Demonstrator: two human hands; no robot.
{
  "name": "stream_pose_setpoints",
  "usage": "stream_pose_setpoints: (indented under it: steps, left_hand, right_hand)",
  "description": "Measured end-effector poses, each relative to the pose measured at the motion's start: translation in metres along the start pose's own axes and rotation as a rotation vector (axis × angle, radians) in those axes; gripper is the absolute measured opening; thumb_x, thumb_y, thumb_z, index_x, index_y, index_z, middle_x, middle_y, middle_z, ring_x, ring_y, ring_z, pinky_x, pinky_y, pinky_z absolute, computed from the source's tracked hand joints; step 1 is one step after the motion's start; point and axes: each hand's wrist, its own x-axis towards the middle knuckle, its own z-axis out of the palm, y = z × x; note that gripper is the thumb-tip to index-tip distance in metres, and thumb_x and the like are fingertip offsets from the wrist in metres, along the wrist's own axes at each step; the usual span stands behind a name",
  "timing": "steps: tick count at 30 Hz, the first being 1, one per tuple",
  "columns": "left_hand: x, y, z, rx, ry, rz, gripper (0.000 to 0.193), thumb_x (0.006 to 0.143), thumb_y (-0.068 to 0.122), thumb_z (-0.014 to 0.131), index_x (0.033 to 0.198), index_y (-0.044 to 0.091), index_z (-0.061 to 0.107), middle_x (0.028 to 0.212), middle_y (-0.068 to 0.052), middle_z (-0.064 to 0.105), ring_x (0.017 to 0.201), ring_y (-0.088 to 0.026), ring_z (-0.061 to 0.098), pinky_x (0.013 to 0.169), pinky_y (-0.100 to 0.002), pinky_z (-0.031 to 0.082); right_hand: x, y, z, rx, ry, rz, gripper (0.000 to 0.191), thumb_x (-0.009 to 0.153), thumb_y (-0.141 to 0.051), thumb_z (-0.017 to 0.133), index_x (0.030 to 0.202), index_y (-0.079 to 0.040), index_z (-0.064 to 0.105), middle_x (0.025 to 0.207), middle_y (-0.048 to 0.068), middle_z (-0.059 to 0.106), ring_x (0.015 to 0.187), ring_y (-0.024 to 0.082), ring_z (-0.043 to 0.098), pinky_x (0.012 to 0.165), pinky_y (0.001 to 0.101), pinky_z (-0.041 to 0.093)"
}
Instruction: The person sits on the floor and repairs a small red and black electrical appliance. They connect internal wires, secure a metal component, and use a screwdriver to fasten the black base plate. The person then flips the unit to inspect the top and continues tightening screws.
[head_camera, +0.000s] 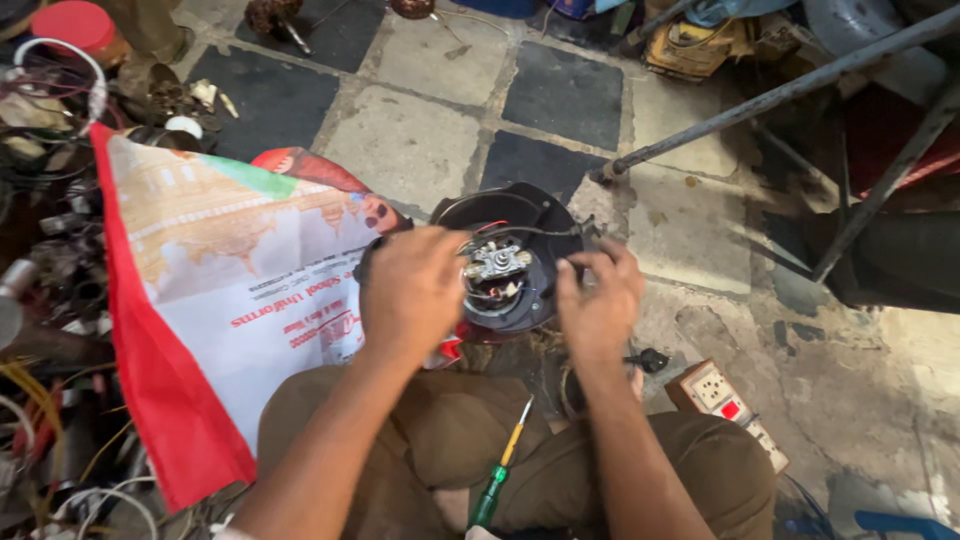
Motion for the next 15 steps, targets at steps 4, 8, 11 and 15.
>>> stream_pose_setpoints:
  steps: [4, 8, 11, 15]
  left_hand:
    - [-0.042, -0.020, -0.055, 0.123, -0.150, -0.288, 0.083, 0.070, 0.033, 0.088, 0.134, -0.001, 0.049, 0.113, -0.030, 0.065, 0.107, -0.048, 0.061, 0.086, -0.052, 0.049]
    - [-0.055, -0.031, -0.055, 0.056, -0.616, -0.729, 0.112, 0.071, 0.042, 0.087, 0.151, -0.002, 0.022, 0.116, -0.030, 0.063, 0.109, -0.045, 0.064, 0.091, -0.051, 0.052]
    - [-0.047, -0.037, -0.044, 0.150, -0.640, -0.787, 0.096, 0.077, 0.034, 0.079, 0.151, -0.001, 0.029, 0.112, -0.029, 0.069, 0.106, -0.046, 0.067, 0.090, -0.052, 0.054]
    - [-0.040, -0.032, -0.048, 0.194, -0.334, -0.618, 0.087, 0.073, 0.023, 0.079, 0.147, -0.001, 0.040, 0.111, -0.027, 0.068, 0.105, -0.044, 0.066, 0.090, -0.051, 0.052]
  right_hand:
    - [-0.023, 0.010, 0.004, 0.227, -0.187, 0.300, 0.017, 0.084, -0.017, 0.080, 0.096, -0.009, 0.072, 0.100, 0.015, 0.071, 0.096, 0.034, 0.068, 0.086, 0.0426, 0.053]
    - [-0.039, 0.009, 0.022, 0.203, -0.286, 0.432, 0.014, 0.088, -0.016, 0.076, 0.098, -0.008, 0.070, 0.091, 0.016, 0.071, 0.083, 0.035, 0.069, 0.077, 0.0440, 0.054]
    - [-0.041, 0.014, 0.023, 0.126, -0.235, 0.234, 0.013, 0.090, -0.013, 0.075, 0.098, -0.006, 0.068, 0.093, 0.019, 0.071, 0.087, 0.039, 0.068, 0.078, 0.0474, 0.053]
    - [-0.031, 0.028, 0.020, 0.129, -0.357, 0.342, 0.014, 0.092, -0.015, 0.074, 0.101, -0.007, 0.068, 0.088, 0.020, 0.071, 0.082, 0.040, 0.069, 0.075, 0.0477, 0.053]
